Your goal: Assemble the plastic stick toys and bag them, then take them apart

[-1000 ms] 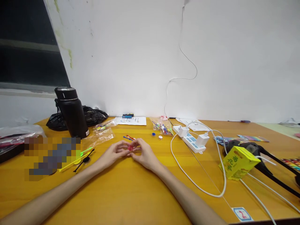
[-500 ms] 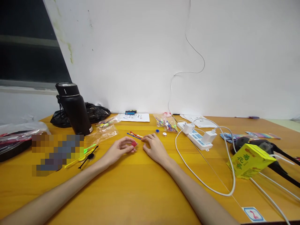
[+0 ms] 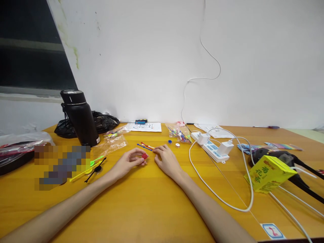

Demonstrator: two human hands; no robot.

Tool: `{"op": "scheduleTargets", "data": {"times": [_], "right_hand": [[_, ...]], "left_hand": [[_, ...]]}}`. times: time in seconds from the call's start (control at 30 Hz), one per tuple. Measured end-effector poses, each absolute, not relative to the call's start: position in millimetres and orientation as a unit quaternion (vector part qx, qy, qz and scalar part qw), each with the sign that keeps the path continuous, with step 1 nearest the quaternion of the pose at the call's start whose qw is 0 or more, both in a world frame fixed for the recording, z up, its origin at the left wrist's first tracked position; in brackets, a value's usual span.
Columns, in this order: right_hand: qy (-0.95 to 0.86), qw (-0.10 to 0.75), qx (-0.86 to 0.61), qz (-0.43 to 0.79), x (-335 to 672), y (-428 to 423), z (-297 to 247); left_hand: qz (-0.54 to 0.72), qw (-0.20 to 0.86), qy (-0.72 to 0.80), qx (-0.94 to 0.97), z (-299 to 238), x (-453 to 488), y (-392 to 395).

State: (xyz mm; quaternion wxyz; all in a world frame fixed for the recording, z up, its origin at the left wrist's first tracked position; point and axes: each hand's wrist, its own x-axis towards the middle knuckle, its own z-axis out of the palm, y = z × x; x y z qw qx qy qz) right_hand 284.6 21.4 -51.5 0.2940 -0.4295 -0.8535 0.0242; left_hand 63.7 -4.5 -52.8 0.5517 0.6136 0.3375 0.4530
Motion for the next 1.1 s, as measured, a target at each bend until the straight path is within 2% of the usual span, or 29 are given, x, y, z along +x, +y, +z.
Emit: {"op": "scheduleTargets", "data": {"times": [0.23, 0.43, 0.6, 1.1], "right_hand": [[-0.826, 0.252, -0.503, -0.047, 286.8, 17.5, -40.7], [-0.789, 0.258, -0.548, -0.104, 292.4, 20.2, -41.4], [-0.797, 0.251, -0.545, -0.070, 297.4, 26.1, -46.9], [-0.810, 0.311, -0.497, 0.007, 298.5, 36.6, -60.7]], "left_hand": [[0.453, 0.558, 0.335, 0.608, -52.6, 64.5, -5.2], [0.453, 0.560, 0.339, 0.605, -50.8, 65.3, -6.4], [0.452, 0.563, 0.343, 0.601, -50.6, 65.6, -7.0], [0.453, 0.556, 0.327, 0.616, -55.7, 63.1, -4.8]]}}
